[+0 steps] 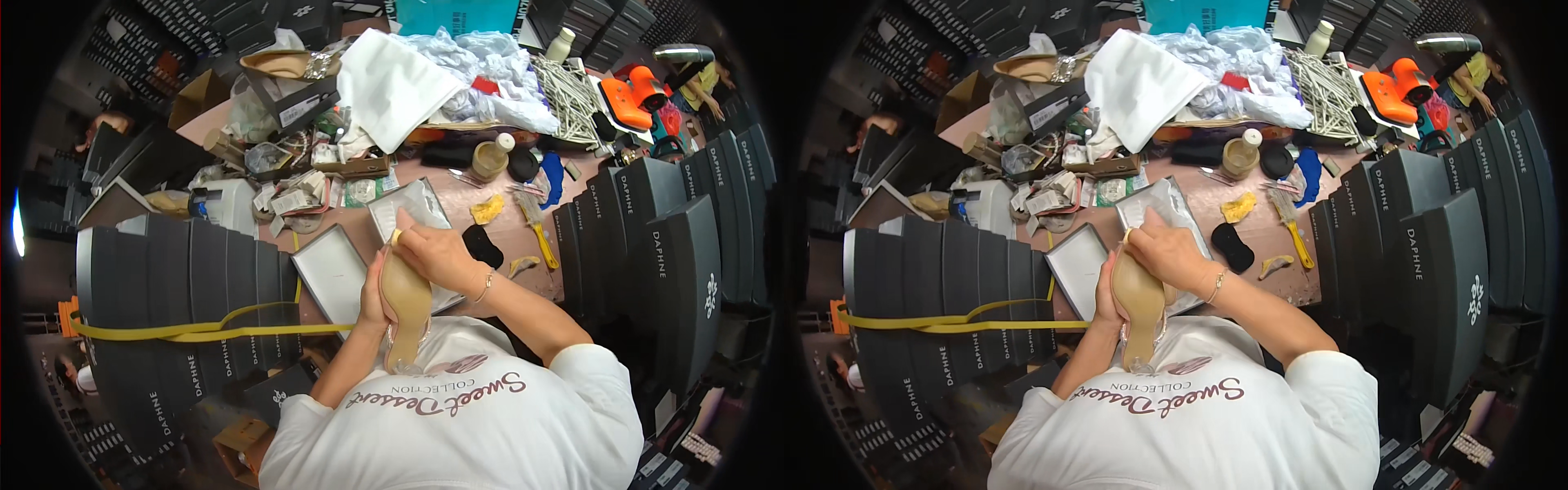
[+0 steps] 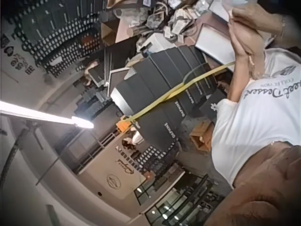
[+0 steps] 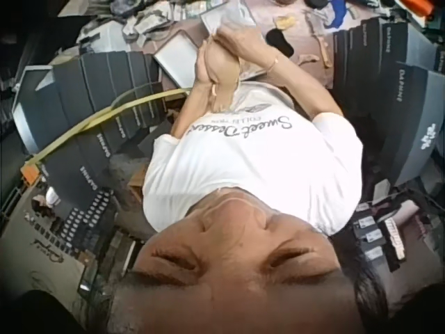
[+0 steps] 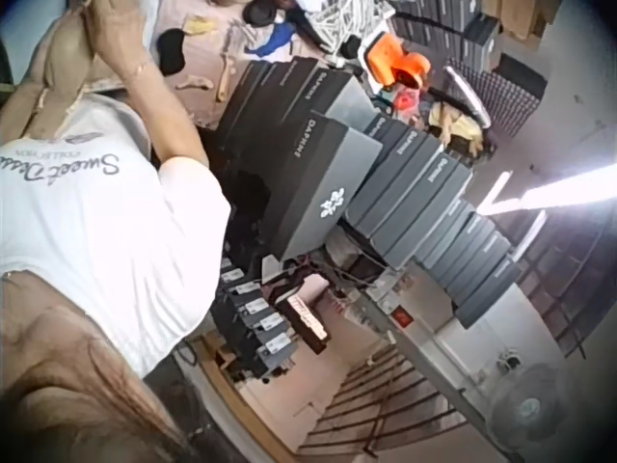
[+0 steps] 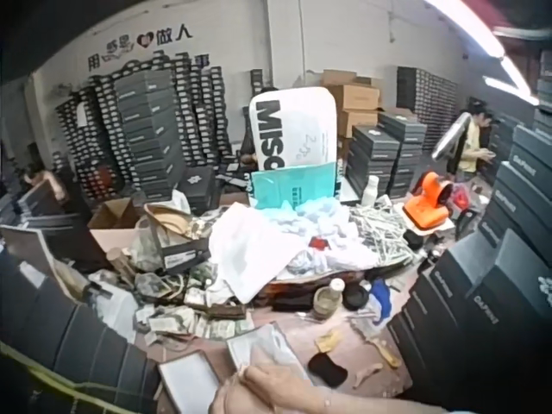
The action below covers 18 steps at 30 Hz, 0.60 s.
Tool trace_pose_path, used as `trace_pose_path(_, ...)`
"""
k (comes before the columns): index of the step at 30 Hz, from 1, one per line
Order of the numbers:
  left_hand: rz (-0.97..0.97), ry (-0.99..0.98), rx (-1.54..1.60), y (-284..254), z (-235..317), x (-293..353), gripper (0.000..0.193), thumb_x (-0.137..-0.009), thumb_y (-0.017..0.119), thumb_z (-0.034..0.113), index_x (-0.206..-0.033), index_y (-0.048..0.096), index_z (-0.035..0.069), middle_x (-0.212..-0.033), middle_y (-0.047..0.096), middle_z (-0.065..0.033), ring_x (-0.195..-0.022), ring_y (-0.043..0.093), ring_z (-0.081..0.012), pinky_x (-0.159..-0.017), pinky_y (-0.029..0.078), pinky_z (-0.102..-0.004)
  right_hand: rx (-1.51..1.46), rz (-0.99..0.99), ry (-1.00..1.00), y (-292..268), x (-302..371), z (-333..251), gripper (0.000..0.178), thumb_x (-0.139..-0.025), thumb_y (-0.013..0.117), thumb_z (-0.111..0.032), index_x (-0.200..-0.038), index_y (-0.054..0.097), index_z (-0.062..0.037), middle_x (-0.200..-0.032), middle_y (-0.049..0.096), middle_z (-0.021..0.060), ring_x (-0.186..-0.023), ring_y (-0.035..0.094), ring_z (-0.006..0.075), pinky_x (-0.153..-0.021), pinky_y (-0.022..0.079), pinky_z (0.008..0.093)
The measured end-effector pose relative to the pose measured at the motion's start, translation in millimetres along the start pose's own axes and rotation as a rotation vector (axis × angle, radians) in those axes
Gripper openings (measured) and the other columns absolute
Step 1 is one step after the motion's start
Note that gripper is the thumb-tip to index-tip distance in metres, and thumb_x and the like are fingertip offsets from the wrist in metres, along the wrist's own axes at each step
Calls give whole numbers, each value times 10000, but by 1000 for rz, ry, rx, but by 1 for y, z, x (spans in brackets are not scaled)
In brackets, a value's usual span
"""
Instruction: Inspecting, cleaning, and packing pairs of shoes into boxes at a factory workstation.
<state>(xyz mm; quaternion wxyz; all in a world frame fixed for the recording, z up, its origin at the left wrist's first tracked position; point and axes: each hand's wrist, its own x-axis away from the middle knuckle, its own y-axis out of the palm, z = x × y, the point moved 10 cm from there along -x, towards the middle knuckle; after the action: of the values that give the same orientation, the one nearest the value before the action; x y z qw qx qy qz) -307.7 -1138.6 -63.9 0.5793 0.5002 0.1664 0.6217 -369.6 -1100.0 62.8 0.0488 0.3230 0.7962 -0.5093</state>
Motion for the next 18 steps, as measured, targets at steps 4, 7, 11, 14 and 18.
trace_pose_path(4, -35, 29, -146, 3, 3, -2, 572, -952, 295, 513, -1219, 492, 48, -1097, 592, -134, -978, 607, -245, -845, 508, -372, 21, 42, 105, -13, -6, 29, 110, -736, 617, -142, -770, 520, -104, -637, 507, 40, -544, 571, 212, -468, 472, 323)
trace_pose_path(7, -158, -99, 40, 11, -11, -6, 586, -952, 291, 516, -1223, 483, 33, -1092, 586, -154, -962, 610, -262, -827, 514, -396, -5, 228, 221, -48, -24, 64, 122, -804, 592, -134, -754, 499, -74, -637, 504, 46, -543, 558, 242, -447, 442, 335)
trace_pose_path(11, -38, 10, -133, 6, 1, -9, 612, -951, 266, 526, -1216, 482, 19, -1104, 583, -163, -948, 617, -257, -785, 532, -390, -5, 131, 17, -17, 10, 22, 91, -782, 558, -160, -767, 508, -86, -690, 525, 59, -605, 591, 241, -500, 479, 350)
trace_pose_path(14, -40, -53, -84, -13, -9, -10, 593, -956, 277, 502, -1213, 478, 6, -1108, 578, -178, -940, 621, -280, -755, 546, -390, 45, 166, 381, -14, -19, 112, 47, -871, 555, -146, -874, 554, -99, -712, 548, 50, -578, 570, 173, -514, 472, 286)
trace_pose_path(18, 60, 154, -232, -19, 54, -15, 541, -961, 335, 459, -1221, 492, 11, -1143, 577, -167, -952, 619, -268, -777, 537, -371, -998, 476, 792, 19, 35, 198, 160, -938, 528, -215, -1026, 537, -82, -762, 557, 9, -627, 520, 87, -552, 462, 234)
